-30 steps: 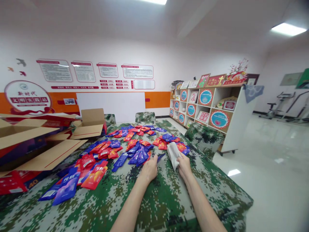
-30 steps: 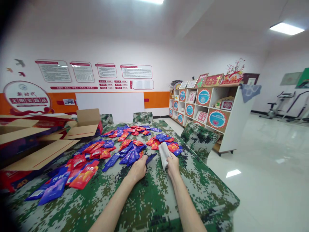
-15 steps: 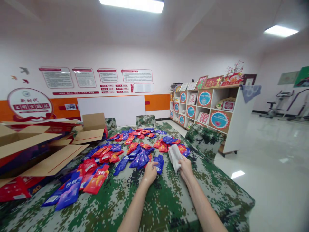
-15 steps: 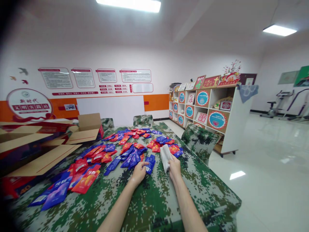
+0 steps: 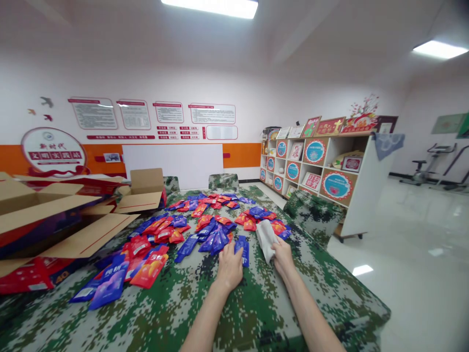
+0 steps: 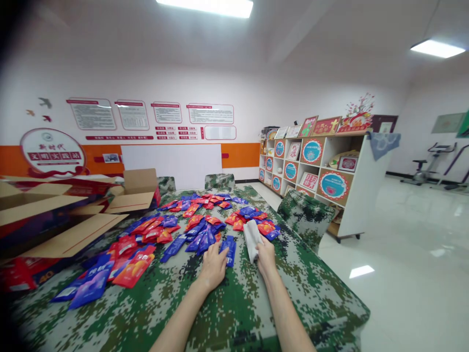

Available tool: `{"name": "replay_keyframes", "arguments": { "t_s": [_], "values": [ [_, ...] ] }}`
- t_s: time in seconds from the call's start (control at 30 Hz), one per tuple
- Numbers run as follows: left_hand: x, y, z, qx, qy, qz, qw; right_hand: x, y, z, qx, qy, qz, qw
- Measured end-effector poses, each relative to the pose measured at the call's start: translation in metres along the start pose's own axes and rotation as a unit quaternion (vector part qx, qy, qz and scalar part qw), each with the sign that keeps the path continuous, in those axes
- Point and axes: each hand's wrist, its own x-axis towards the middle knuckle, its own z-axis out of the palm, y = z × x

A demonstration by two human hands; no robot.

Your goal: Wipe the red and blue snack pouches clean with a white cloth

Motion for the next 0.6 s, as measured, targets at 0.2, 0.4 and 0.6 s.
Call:
{"name": "replay_keyframes", "arguments": {
  "t_s": [0.2,0.4,0.6],
  "values": [
    [-0.024,-0.021,-0.018,-0.035,-0.12,0.176,0.976,-0.017,-0.02,0.022,-0.235,-0.17,-0.172,0.941],
    [-0.038,-0.028,-0.019,-0.038,-0.149,0.162,0.975,-0.056,0.0,0.042,-0.458,-0.339,-0.297,0.766],
    [-0.037,-0.029,-0.021,-0.052,-0.146,0.167,0.974,-0.059,0.003,0.043,-0.501,-0.4,-0.297,0.708]
  ]
}}
